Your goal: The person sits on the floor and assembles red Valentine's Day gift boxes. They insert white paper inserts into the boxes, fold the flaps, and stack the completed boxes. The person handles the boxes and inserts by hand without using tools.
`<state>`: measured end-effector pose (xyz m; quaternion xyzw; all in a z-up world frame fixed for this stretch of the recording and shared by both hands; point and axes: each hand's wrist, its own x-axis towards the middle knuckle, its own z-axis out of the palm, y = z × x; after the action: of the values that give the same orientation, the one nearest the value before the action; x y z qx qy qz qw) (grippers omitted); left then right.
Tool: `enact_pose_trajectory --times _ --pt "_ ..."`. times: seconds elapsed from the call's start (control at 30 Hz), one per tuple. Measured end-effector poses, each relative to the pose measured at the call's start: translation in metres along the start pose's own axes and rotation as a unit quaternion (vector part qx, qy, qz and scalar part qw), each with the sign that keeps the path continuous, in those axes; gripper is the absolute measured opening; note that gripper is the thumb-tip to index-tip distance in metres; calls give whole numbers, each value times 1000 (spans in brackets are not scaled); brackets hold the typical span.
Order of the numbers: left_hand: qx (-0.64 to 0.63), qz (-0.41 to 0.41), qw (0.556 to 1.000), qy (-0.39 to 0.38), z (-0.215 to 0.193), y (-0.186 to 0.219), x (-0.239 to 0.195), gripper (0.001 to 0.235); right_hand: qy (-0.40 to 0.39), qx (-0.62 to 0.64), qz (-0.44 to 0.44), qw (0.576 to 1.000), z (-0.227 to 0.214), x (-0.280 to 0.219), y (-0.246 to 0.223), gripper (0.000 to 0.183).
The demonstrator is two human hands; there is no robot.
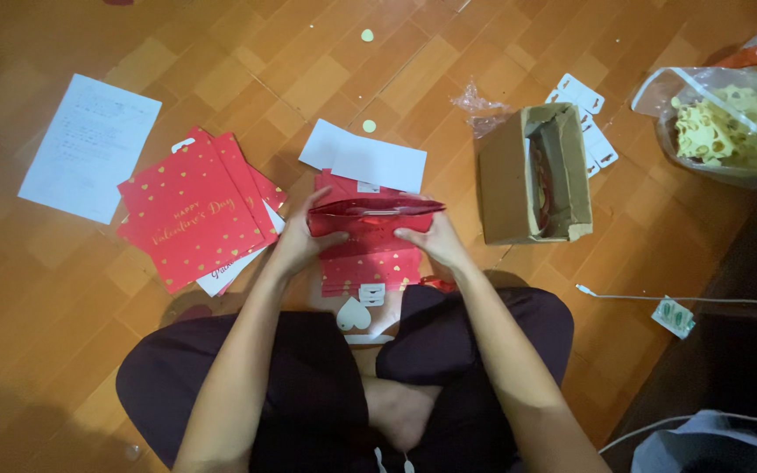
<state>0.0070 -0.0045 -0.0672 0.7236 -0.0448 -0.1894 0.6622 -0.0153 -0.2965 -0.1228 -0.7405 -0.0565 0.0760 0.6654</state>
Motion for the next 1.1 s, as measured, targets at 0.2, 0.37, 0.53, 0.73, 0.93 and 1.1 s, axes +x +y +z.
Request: enact_pose_trajectory --times 0.2,0.37,0.53,0.73,0.93,1.1 --pt "14 -3 1000 13 3 -34 9 64 -4 14 70 997 6 3 34 49" --pt "82 36 992 90 11 -55 16 56 38 25 114 993 7 4 45 54" --pt "183 25 962 199 21 -67 17 55 40 24 104 993 7 6 51 51" --pt "103 -2 989 103 16 -41 11 49 90 46 90 991 0 3 26 41" --pt "-458 1 886 73 6 15 -46 57 198 -18 31 980 -16 -81 -58 22" --pt "113 256 959 52 8 69 -110 45 97 -132 -235 958 -9 -142 -116 20"
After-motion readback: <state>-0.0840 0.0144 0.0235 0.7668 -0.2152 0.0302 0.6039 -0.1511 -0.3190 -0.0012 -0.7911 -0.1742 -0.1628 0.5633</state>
